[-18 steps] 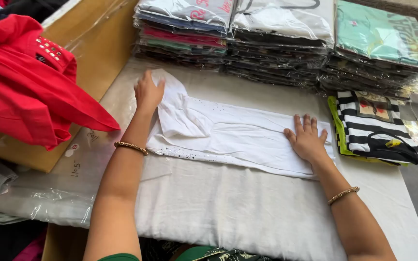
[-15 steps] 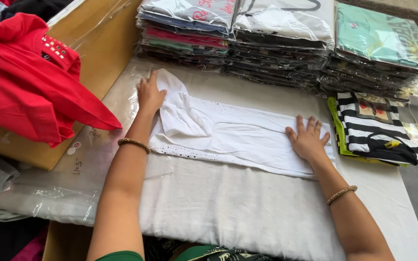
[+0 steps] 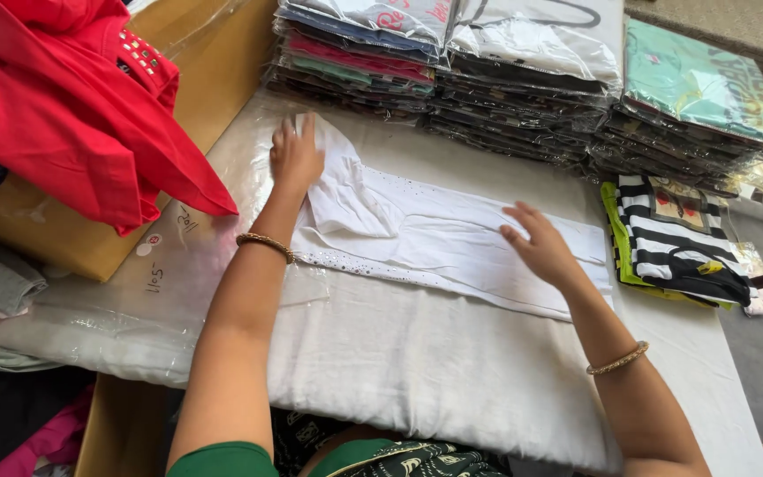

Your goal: The person folds a white long-sleeved shirt with a decorative pattern on the hem, smoothing and aligning the sleeves and body before folding it into a compact rectangle. The person then folds a red long-sleeved shirt using a similar method, smoothing the fabric and folding the sleeves inward before completing the fold.

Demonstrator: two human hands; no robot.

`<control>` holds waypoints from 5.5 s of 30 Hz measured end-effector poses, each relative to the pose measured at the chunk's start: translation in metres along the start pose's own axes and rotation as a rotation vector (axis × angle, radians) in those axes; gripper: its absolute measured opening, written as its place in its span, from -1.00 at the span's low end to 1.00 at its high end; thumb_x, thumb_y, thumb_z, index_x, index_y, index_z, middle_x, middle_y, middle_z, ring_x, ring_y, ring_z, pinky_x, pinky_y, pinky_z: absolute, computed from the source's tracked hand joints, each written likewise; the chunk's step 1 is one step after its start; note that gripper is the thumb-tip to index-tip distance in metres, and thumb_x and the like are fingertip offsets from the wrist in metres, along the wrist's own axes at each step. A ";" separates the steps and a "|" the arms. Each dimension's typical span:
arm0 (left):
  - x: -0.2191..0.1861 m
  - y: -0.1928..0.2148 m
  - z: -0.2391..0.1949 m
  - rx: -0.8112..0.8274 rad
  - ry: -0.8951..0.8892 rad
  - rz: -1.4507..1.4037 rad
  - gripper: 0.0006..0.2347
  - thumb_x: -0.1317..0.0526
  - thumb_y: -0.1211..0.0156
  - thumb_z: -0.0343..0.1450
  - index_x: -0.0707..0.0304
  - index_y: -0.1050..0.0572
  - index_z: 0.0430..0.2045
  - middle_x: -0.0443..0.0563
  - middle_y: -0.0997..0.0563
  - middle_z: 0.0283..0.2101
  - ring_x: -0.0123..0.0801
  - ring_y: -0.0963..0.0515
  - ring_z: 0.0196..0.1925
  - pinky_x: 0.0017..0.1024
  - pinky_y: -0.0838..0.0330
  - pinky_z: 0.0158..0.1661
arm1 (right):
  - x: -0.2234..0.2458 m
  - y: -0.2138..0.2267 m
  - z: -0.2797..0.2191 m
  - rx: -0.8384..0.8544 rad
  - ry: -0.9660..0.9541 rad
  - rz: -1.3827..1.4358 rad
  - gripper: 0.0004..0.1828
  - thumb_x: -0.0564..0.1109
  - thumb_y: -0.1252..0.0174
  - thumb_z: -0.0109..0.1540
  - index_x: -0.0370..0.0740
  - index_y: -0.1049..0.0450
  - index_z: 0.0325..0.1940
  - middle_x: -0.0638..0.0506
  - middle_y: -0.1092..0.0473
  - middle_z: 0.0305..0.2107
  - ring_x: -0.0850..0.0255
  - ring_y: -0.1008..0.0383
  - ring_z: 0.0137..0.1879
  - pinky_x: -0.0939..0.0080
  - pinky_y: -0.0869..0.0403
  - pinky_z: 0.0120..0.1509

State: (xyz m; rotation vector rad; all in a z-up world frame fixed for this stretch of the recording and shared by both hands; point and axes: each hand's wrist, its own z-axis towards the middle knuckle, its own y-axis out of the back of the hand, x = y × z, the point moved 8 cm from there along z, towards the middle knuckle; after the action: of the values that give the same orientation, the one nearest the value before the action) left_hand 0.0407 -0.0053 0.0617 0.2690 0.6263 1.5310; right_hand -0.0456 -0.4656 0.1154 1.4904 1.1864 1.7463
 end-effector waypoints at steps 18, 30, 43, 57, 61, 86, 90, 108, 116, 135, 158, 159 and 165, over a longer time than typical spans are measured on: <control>-0.208 0.277 0.073 0.734 -0.605 -1.170 -0.74 0.39 -0.20 0.47 0.25 -0.52 0.05 0.09 -0.71 -0.08 -0.31 -0.73 -0.09 -0.40 -0.61 -0.08 | 0.174 -0.014 -0.113 0.198 0.659 0.285 -0.60 -0.30 -0.33 0.11 -0.17 -0.57 0.04 0.01 -0.56 -0.15 0.15 -0.62 0.01 0.16 -0.59 0.11; -0.028 -0.025 -0.008 1.057 -0.229 -0.690 -0.59 0.23 -0.15 0.38 0.28 -0.42 0.15 0.25 -0.53 0.14 0.06 -0.49 0.15 -0.16 -0.34 0.11 | 0.181 -0.092 -0.156 0.580 0.857 0.236 -0.47 -0.27 -0.37 0.05 -0.14 -0.53 0.12 -0.04 -0.48 -0.11 0.00 -0.51 0.04 0.07 -0.50 0.09; -0.033 0.033 0.015 1.273 0.309 -0.994 -0.61 0.32 -0.37 0.32 0.25 -0.42 0.02 0.04 -0.57 -0.10 -0.36 -0.52 -0.06 -0.40 -0.40 -0.06 | 0.185 -0.090 -0.152 0.694 0.858 0.266 -0.49 0.02 -0.37 0.19 -0.13 -0.52 0.19 -0.05 -0.48 -0.12 0.02 -0.49 0.06 0.06 -0.46 0.13; 0.001 0.020 0.034 0.543 0.019 -0.693 -0.79 0.38 -0.25 0.44 0.23 -0.58 -0.04 0.08 -0.67 -0.08 -0.34 -0.60 -0.09 -0.38 -0.50 -0.08 | 0.198 -0.077 -0.170 0.685 1.051 0.327 -0.41 -0.06 -0.36 0.23 -0.09 -0.45 0.35 0.03 -0.46 -0.12 0.11 -0.47 0.04 0.05 -0.36 0.23; -0.066 0.102 0.054 0.753 -0.111 -0.920 -0.84 0.29 -0.23 0.51 0.21 -0.61 -0.04 0.00 -0.70 -0.08 -0.39 -0.64 -0.07 -0.42 -0.54 -0.01 | 0.200 -0.076 -0.179 0.728 1.094 0.393 -0.44 -0.17 -0.32 0.20 -0.11 -0.48 0.31 0.01 -0.44 -0.15 0.08 -0.45 0.01 0.06 -0.39 0.21; -0.085 0.058 -0.019 1.302 0.017 -0.630 -0.59 0.11 -0.32 0.36 0.05 -0.53 0.13 0.06 -0.68 -0.15 -0.24 -0.63 -0.04 -0.28 -0.46 0.04 | -0.041 0.024 -0.035 -0.190 -0.104 0.335 -0.54 -0.30 -0.24 0.24 -0.16 -0.53 0.25 0.00 -0.33 0.04 0.25 -0.32 -0.11 0.30 -0.40 -0.02; -0.107 0.051 -0.018 0.989 -0.251 -0.320 -0.64 0.12 -0.30 0.42 0.07 -0.53 0.13 0.09 -0.65 0.00 -0.14 -0.57 0.07 -0.20 -0.41 0.11 | -0.039 0.016 -0.030 -0.176 -0.087 -0.163 -0.51 -0.17 -0.16 0.27 -0.10 -0.43 0.32 -0.13 -0.13 0.39 0.00 -0.22 0.36 0.00 -0.28 0.37; -0.095 0.029 -0.056 1.394 -0.187 -0.091 -0.39 -0.31 0.41 0.45 -0.49 0.21 0.46 -0.19 0.46 0.58 -0.23 0.56 0.59 0.31 0.75 0.34 | -0.128 0.000 0.000 -0.010 -0.248 -0.362 -0.27 0.33 0.47 0.40 0.12 0.19 0.63 0.12 0.29 0.57 0.16 0.40 0.66 -0.22 0.34 0.62; -0.019 -0.022 -0.028 1.259 -0.020 -0.043 -0.37 -0.31 0.40 0.45 -0.36 0.16 0.47 -0.10 0.36 0.58 -0.15 0.44 0.59 0.28 0.56 0.37 | -0.140 0.002 0.000 -0.098 -0.215 -0.352 -0.25 0.38 0.45 0.38 0.11 0.06 0.60 0.08 0.17 0.56 0.12 0.29 0.65 -0.30 0.24 0.60; -0.051 0.107 -0.002 1.035 -0.189 -0.386 -0.64 0.13 -0.06 0.52 0.21 -0.43 0.22 0.29 -0.56 0.12 0.15 -0.50 0.17 -0.11 -0.38 0.13 | -0.167 0.008 -0.003 -0.223 -0.178 -0.337 -0.23 0.29 0.17 0.40 -0.27 -0.12 0.54 -0.24 0.00 0.50 -0.15 0.09 0.59 -0.26 0.02 0.54; -0.017 0.247 -0.077 1.300 -0.264 -0.087 -0.74 0.03 -0.06 0.49 0.06 -0.60 -0.09 0.05 -0.65 -0.01 -0.15 -0.50 0.21 -0.04 -0.23 0.27 | -0.156 0.035 -0.129 -0.252 -0.190 -0.390 -0.31 0.17 -0.12 0.38 -0.43 -0.38 0.40 -0.44 -0.29 0.25 -0.34 -0.25 0.33 -0.19 -0.32 0.37; -0.018 0.246 -0.065 1.223 -0.172 -0.157 -0.77 0.08 -0.10 0.48 0.08 -0.60 -0.08 0.12 -0.65 -0.07 -0.02 -0.59 0.06 -0.07 -0.42 0.07 | -0.156 0.035 -0.130 -0.259 -0.185 -0.401 -0.30 0.18 -0.13 0.38 -0.42 -0.39 0.40 -0.44 -0.30 0.24 -0.34 -0.25 0.32 -0.19 -0.33 0.36; 0.006 0.179 -0.076 0.993 0.130 -0.415 -0.81 0.18 -0.33 0.34 0.21 -0.64 -0.24 0.16 -0.60 -0.19 -0.10 -0.60 -0.09 -0.24 -0.46 -0.06 | -0.157 0.033 -0.134 -0.275 -0.172 -0.411 -0.31 0.20 -0.12 0.38 -0.38 -0.41 0.40 -0.39 -0.31 0.26 -0.29 -0.27 0.33 -0.18 -0.34 0.36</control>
State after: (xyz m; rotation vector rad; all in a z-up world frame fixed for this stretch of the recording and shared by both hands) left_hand -0.1506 -0.0073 0.0946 0.7355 1.4267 0.7448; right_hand -0.1332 -0.6493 0.0703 1.1166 1.0285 1.4067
